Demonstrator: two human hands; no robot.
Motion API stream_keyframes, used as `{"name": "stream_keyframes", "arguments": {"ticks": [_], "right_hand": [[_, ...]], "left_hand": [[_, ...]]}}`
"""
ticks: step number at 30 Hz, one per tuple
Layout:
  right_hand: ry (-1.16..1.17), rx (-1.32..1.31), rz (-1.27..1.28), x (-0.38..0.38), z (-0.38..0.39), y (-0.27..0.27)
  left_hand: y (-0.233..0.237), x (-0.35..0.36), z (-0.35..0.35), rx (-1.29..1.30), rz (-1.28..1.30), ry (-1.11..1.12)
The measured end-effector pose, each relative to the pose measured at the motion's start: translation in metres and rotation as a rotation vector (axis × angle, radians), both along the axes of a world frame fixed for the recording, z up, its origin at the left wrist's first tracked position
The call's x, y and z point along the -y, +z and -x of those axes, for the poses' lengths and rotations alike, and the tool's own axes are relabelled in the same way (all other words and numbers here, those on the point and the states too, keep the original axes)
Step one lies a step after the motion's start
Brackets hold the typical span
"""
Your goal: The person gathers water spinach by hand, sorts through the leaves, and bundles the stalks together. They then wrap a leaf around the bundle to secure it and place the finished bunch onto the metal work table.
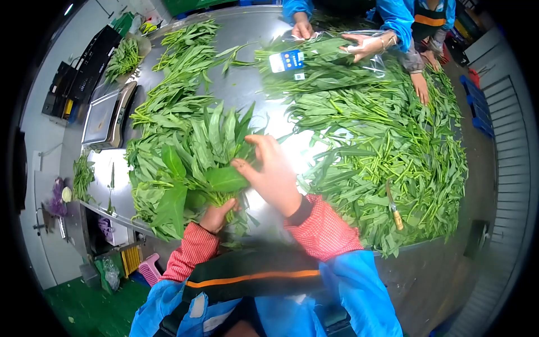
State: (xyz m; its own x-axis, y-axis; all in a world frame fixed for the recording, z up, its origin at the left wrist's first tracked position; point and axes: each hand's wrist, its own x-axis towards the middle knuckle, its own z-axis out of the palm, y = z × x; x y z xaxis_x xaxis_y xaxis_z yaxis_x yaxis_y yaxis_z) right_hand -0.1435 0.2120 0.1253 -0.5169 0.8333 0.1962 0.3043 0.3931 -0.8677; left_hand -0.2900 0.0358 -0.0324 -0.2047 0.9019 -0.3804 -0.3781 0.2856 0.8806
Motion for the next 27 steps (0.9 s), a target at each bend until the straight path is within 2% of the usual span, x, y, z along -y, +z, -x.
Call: {"name": "stream_keyframes", "arguments": {"ticks": [2, 4, 12, 16, 23, 27], "right_hand": [[0.015, 0.023, -0.147, -0.004, 0.003, -0.013], [0.024, 0.001, -0.229, -0.004, 0.004, -0.028], [0.015, -0.054, -0.247, -0.004, 0.001, -0.031], [0.046, -0.077, -0.209, -0.002, -0.001, -0.032], [0.107, -0.113, -0.08, 0.0, -0.005, -0.038], [0.09, -0.05, -0.134, 0.0, -0.01, -0.038]], "left_hand": [[0.001, -0.004, -0.001, -0.104, -0.028, -0.017], [0.004, -0.007, -0.003, -0.098, -0.021, -0.013], [-0.01, -0.008, -0.002, -0.105, 0.01, -0.025], [-0.017, -0.005, -0.002, -0.195, -0.016, -0.029], [-0.014, -0.001, -0.003, -0.176, 0.015, -0.029], [-0.002, -0.004, -0.007, -0.091, 0.016, 0.027]]}}
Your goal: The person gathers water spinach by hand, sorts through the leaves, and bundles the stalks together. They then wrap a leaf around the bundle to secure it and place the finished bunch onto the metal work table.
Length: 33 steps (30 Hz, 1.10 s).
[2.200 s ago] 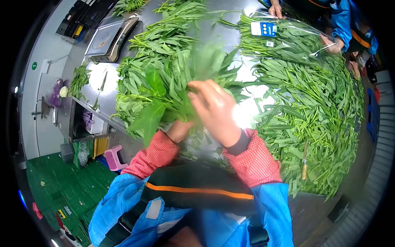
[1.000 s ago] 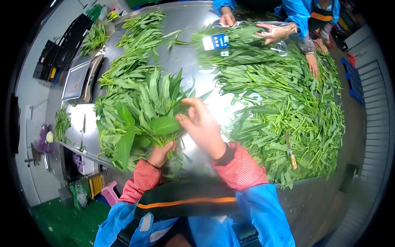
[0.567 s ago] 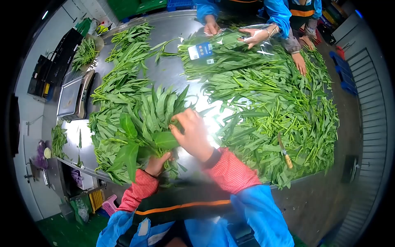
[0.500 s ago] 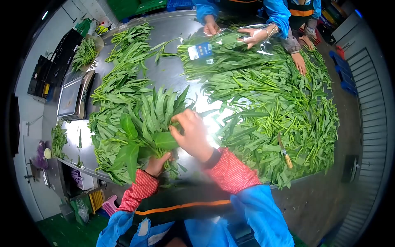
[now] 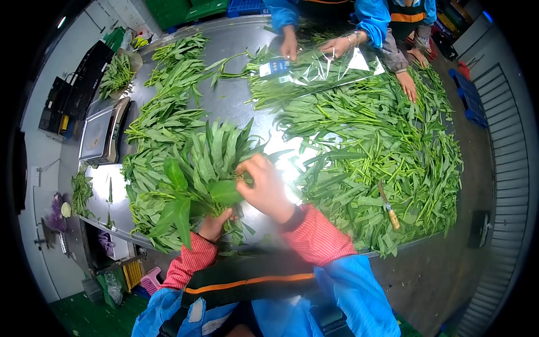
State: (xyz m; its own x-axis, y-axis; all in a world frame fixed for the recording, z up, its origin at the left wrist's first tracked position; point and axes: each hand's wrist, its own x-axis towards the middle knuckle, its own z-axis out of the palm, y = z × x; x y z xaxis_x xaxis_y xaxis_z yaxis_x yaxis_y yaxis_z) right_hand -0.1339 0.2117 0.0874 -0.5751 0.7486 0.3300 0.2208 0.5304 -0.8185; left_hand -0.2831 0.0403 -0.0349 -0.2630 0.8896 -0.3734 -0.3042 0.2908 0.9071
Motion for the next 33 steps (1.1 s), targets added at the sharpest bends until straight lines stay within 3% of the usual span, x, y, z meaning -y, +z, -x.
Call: {"name": "stream_keyframes", "arguments": {"ticks": [3, 7, 14, 17, 22, 26, 29, 33], "right_hand": [[-0.046, 0.063, -0.055, 0.003, -0.003, -0.001], [-0.055, 0.091, 0.021, 0.003, -0.006, -0.001], [0.001, -0.085, 0.379, 0.003, -0.008, -0.003], [-0.009, -0.038, 0.381, 0.005, -0.011, -0.001], [-0.021, 0.101, 0.113, 0.01, -0.012, 0.002], [-0.004, -0.044, 0.305, 0.012, -0.013, 0.006], [0.122, -0.261, 0.648, 0.007, -0.018, -0.006], [0.165, -0.439, 0.993, 0.013, -0.027, 0.0]], "left_hand": [[0.013, -0.004, -0.004, 0.044, -0.009, 0.039], [-0.01, 0.004, 0.005, -0.103, -0.05, -0.036], [0.013, -0.002, -0.001, 0.037, -0.06, -0.012], [0.031, -0.003, -0.009, 0.058, -0.022, 0.081], [0.022, 0.002, -0.006, 0.073, -0.056, 0.031], [0.025, 0.002, -0.009, 0.134, -0.026, 0.038], [0.003, 0.008, -0.004, 0.136, -0.032, -0.008], [0.02, -0.004, 0.001, -0.134, -0.083, -0.144]]}}
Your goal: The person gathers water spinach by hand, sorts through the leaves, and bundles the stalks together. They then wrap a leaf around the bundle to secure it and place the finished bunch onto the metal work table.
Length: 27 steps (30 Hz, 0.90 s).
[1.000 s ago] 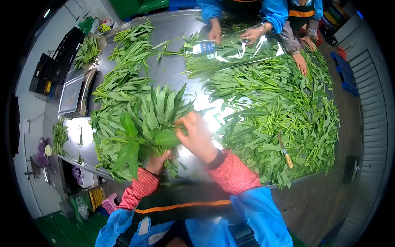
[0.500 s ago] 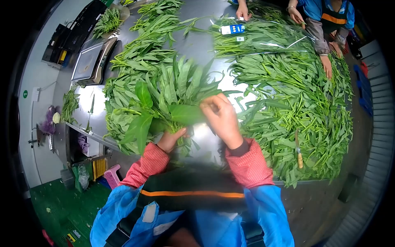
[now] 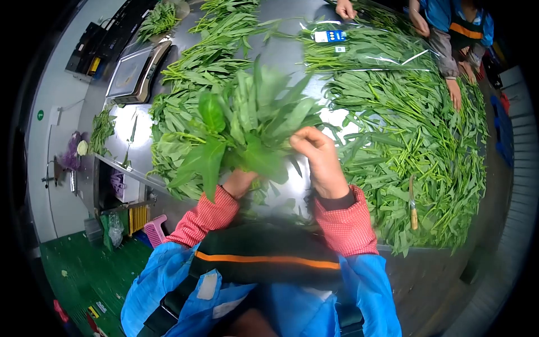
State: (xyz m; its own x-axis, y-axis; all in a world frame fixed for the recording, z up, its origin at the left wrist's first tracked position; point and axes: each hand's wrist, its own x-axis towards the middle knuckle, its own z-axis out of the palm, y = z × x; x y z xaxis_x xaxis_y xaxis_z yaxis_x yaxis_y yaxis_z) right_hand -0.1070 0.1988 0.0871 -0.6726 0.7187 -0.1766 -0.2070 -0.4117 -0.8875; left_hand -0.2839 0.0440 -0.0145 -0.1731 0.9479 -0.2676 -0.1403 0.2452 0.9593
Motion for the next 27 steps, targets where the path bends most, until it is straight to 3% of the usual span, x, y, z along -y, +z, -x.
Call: {"name": "stream_keyframes", "arguments": {"ticks": [2, 3, 5, 8, 10, 11, 12, 14, 16, 18, 21, 27], "right_hand": [[0.004, -0.301, 0.188, -0.003, -0.01, 0.009], [-0.053, -0.345, 0.12, -0.004, -0.01, 0.021], [-0.066, -0.452, 0.018, -0.009, -0.016, 0.046], [0.092, -0.567, -0.098, -0.02, -0.035, 0.054], [0.159, -0.225, -0.152, -0.022, -0.047, 0.039], [0.173, 0.15, -0.372, -0.018, -0.045, 0.031], [0.22, 0.36, -0.645, -0.009, -0.034, 0.034], [0.186, 0.473, -0.609, 0.01, -0.023, 0.034], [0.127, 0.347, -0.575, 0.013, -0.019, 0.028], [0.037, 0.268, -0.604, 0.016, -0.013, 0.028], [-0.027, 0.242, -0.576, 0.016, -0.005, 0.043], [-0.02, 0.303, -0.695, 0.02, 0.027, 0.052]], "left_hand": [[-0.004, 0.002, 0.001, -0.133, -0.014, 0.001], [-0.006, 0.003, 0.0, -0.158, 0.019, 0.006], [-0.011, 0.004, 0.001, -0.045, 0.236, 0.021], [-0.025, 0.018, -0.001, 0.201, 0.135, 0.12], [-0.02, 0.017, 0.001, 0.138, 0.144, 0.118], [-0.016, 0.014, 0.001, 0.072, 0.103, 0.105], [-0.01, 0.013, 0.0, 0.005, 0.065, 0.092], [0.027, 0.006, -0.011, 0.093, 0.118, 0.188], [0.035, 0.004, -0.011, 0.019, 0.154, 0.171], [0.026, 0.004, -0.004, -0.217, 0.178, 0.033], [-0.01, 0.011, -0.007, 0.059, 0.245, 0.176], [-0.02, 0.013, -0.008, -0.127, 0.297, 0.102]]}}
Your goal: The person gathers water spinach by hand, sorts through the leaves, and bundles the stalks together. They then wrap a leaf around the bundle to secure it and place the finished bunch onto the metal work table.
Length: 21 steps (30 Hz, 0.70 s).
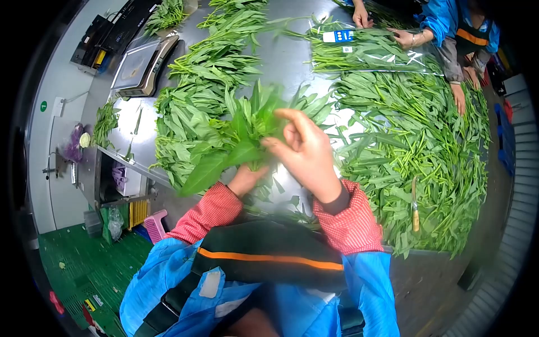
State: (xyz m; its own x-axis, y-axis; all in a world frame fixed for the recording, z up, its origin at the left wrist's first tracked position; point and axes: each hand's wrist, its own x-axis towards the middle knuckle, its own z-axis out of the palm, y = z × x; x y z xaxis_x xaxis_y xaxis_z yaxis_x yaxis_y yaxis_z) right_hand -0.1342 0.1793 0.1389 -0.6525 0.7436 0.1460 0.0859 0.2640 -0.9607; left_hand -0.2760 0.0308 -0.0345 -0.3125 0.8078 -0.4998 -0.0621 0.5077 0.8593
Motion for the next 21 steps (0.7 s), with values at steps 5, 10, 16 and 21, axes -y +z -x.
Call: {"name": "stream_keyframes", "arguments": {"ticks": [5, 10, 16, 21], "right_hand": [[-0.023, 0.124, -0.348, -0.003, 0.02, -0.015], [0.24, -0.081, 0.301, -0.006, 0.004, -0.008], [0.467, -0.845, 0.687, -0.028, -0.032, 0.007], [0.146, -0.146, 0.313, -0.033, -0.038, 0.007]], "left_hand": [[-0.008, 0.005, 0.0, -0.148, -0.027, -0.042], [0.047, -0.007, 0.001, -0.489, -0.361, -0.139], [0.029, -0.007, 0.008, -0.347, -0.222, -0.139], [-0.01, 0.005, 0.005, 0.026, 0.029, 0.001]]}}
